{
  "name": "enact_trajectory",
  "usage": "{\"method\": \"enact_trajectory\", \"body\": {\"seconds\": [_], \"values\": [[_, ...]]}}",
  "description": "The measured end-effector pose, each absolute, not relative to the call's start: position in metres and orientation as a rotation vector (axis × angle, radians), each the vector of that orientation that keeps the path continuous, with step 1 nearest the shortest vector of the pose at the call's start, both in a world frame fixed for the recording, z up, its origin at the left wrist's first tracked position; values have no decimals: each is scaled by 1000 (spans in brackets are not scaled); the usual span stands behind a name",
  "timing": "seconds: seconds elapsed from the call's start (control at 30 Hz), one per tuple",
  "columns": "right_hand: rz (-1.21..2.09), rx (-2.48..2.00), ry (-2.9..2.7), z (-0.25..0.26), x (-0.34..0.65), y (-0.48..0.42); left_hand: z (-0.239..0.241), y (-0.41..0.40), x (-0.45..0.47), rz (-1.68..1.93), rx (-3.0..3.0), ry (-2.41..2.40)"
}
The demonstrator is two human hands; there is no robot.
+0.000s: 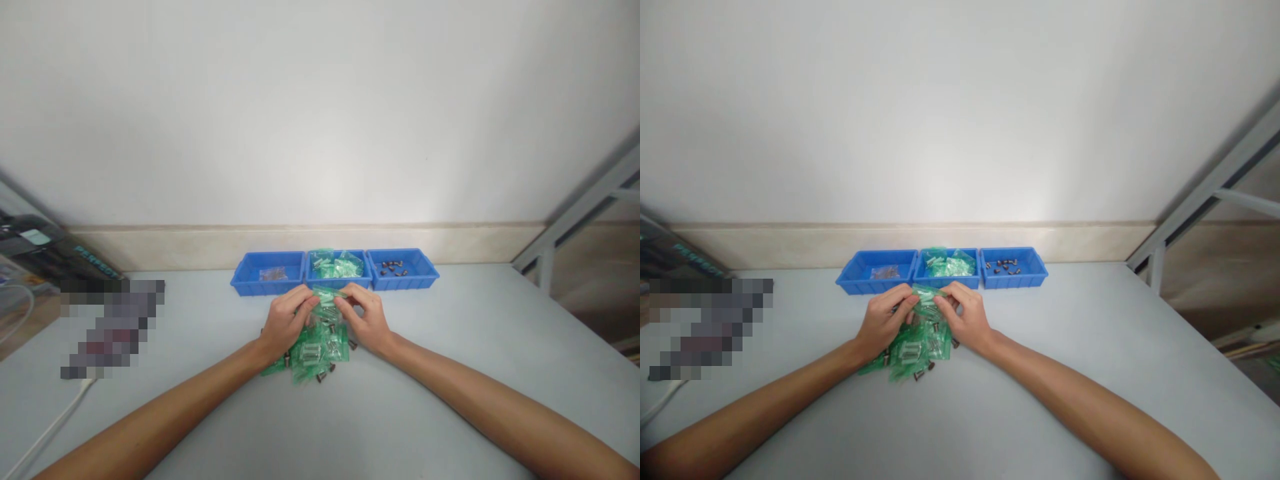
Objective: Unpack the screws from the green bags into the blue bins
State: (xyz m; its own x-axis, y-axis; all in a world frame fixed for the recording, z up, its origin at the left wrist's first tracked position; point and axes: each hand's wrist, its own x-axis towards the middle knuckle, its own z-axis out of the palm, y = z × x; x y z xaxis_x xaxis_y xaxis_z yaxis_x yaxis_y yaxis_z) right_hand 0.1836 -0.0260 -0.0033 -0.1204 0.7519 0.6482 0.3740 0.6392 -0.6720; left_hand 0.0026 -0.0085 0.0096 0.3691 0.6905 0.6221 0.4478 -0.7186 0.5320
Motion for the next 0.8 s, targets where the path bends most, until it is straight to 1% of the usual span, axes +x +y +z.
{"method": "enact_trajectory", "body": {"seconds": [0.4, 0.8], "values": [[399, -891, -1751, -6, 183, -25, 10, -10, 2, 1358, 2375, 969], [376, -939, -1681, -9, 183, -23, -3, -4, 1, 1274, 2101, 1045]]}}
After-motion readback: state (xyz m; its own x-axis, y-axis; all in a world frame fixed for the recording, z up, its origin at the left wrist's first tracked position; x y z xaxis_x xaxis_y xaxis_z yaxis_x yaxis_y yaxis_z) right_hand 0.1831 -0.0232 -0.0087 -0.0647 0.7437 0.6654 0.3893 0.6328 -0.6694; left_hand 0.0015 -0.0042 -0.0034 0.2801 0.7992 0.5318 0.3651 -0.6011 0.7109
